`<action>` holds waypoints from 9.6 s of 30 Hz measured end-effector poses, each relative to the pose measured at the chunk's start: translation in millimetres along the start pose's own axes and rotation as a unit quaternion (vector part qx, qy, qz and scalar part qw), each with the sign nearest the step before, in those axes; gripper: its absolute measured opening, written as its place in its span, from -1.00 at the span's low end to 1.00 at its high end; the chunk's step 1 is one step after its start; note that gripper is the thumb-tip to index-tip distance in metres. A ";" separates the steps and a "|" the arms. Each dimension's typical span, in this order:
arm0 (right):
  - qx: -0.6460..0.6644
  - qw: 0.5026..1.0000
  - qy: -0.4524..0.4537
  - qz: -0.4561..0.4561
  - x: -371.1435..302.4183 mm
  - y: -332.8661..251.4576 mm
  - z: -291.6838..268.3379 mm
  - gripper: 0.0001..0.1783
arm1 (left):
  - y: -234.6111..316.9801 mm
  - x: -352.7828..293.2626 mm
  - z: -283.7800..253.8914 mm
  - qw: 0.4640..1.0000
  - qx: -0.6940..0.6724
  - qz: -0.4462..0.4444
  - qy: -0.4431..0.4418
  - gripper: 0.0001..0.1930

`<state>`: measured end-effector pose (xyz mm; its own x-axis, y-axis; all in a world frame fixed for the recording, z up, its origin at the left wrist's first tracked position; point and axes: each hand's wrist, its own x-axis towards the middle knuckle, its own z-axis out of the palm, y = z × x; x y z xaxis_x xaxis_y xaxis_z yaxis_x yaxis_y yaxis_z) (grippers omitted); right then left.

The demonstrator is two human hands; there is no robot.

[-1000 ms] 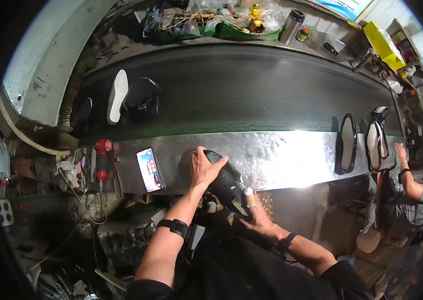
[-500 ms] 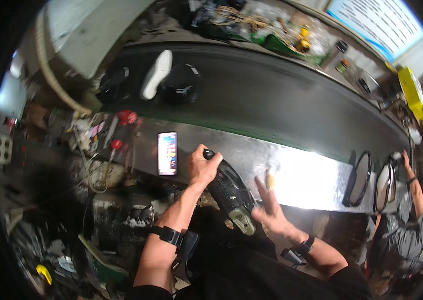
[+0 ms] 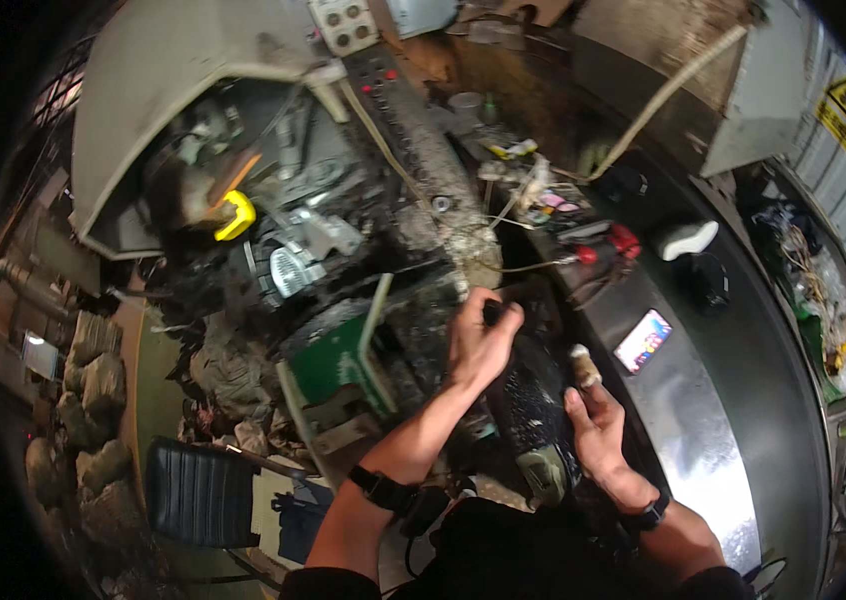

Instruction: Manually assemble and check shoe components using industrial machines and conveyor belt.

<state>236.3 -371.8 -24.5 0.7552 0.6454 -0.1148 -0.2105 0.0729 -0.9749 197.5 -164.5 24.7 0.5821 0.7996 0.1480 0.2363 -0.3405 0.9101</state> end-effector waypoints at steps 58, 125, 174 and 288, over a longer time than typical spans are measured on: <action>0.224 0.967 -0.063 0.104 158.4 91.6 395.3 -0.63 | -211.3 58.4 -247.6 0.860 -0.385 -0.130 0.309 -0.60; -0.348 0.886 -0.180 -0.248 135.5 42.5 244.8 -0.65 | -97.7 7.1 -231.4 0.957 0.186 -0.018 0.223 0.09; -0.381 0.893 -0.107 -0.214 118.4 26.6 266.8 -0.71 | -122.3 1.7 -256.1 0.983 0.040 0.052 0.172 -0.09; -0.131 0.936 0.327 -0.016 -104.9 -54.2 -182.2 -0.05 | 19.9 -82.0 272.4 0.713 -0.218 -0.503 -0.438 -0.52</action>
<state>281.6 -581.9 5.6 0.9950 0.0356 -0.0936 -0.0867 -0.1607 -0.9832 366.4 -371.5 -74.8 0.5960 -0.1494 -0.7890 0.7236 0.5258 0.4471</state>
